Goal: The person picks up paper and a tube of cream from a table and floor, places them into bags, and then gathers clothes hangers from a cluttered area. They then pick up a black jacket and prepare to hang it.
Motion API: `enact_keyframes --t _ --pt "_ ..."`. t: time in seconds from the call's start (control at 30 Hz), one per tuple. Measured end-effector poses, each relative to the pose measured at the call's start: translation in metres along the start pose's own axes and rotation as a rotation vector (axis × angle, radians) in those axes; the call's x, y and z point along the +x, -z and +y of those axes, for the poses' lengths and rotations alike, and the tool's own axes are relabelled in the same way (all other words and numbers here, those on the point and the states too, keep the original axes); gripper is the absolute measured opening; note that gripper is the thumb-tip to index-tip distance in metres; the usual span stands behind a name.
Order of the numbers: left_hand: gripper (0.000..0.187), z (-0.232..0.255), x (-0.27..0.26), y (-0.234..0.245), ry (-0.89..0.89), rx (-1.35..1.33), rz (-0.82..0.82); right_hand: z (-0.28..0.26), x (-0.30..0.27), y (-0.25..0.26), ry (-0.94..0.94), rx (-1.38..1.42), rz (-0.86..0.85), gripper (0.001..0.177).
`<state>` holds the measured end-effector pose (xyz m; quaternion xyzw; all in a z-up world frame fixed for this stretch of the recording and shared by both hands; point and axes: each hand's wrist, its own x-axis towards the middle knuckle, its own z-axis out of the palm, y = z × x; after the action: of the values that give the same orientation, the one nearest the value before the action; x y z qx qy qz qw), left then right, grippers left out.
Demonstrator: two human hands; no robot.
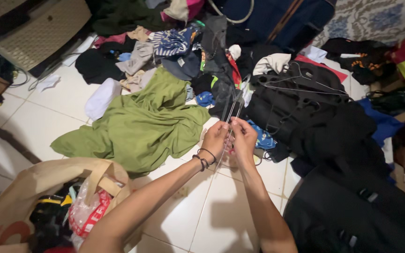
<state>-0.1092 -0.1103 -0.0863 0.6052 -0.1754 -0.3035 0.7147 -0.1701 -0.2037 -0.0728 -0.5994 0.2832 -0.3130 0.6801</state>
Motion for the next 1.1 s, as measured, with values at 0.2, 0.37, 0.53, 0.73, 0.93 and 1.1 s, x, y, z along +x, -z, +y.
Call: enact_keyframes --t 0.2,0.37,0.53,0.73,0.93,1.1 --pt "0.026 -0.025 0.007 -0.009 -0.133 0.244 0.012 0.009 0.004 0.011 0.107 -0.103 0.017 0.025" --pt "0.025 -0.021 0.009 -0.004 -0.128 0.346 -0.009 0.029 0.022 0.025 0.163 -0.09 -0.011 0.031" --pt "0.018 -0.03 0.028 0.008 0.043 0.133 -0.107 0.086 0.081 0.082 0.194 -0.098 0.263 0.055" --pt "0.016 -0.049 0.049 0.032 -0.017 0.139 -0.109 0.129 0.142 0.152 0.023 -0.539 0.648 0.078" --pt "0.018 -0.024 0.044 0.04 -0.089 0.231 -0.016 0.141 0.157 0.166 -0.31 0.11 0.356 0.034" --pt "0.02 0.007 0.035 0.039 0.076 0.191 0.056 0.126 0.154 0.162 -0.05 0.194 0.437 0.014"
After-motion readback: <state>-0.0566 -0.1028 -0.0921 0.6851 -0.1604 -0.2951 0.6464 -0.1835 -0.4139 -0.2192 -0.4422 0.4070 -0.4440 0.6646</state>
